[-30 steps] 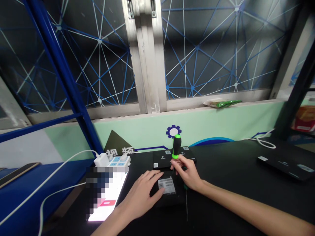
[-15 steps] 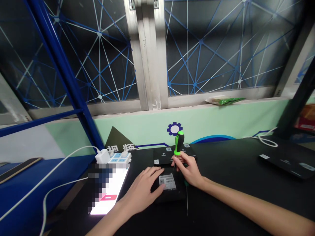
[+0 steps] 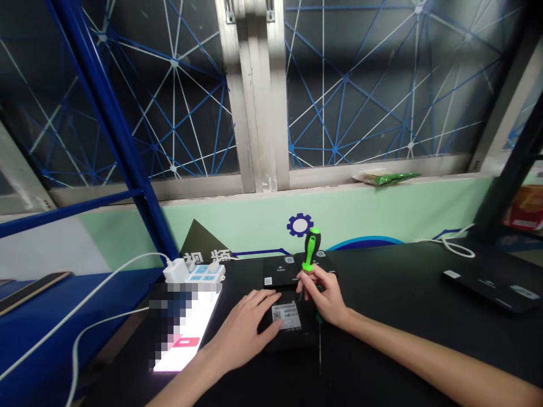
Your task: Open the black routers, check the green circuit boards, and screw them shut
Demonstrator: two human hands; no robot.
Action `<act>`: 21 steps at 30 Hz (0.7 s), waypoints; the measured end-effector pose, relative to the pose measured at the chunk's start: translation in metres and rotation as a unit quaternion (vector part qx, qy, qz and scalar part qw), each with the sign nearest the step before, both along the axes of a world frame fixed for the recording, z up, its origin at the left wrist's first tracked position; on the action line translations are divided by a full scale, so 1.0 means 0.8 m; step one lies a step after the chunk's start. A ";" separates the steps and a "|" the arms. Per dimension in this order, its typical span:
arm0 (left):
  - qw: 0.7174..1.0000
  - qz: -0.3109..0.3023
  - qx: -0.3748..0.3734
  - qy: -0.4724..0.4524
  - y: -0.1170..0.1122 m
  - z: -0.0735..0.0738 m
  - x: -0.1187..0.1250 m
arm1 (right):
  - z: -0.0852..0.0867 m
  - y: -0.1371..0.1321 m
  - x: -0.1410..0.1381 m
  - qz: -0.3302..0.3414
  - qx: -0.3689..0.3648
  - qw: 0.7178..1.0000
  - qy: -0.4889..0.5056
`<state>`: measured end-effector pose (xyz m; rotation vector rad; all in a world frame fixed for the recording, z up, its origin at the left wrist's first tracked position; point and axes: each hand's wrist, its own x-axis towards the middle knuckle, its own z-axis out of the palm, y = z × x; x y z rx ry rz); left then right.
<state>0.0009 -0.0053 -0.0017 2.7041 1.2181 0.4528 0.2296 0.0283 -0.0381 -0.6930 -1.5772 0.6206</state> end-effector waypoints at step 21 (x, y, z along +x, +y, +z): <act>1.000 0.001 0.015 -0.014 -0.002 -0.001 -0.004 | -0.001 -0.002 -0.003 -0.001 -0.001 1.000 -0.022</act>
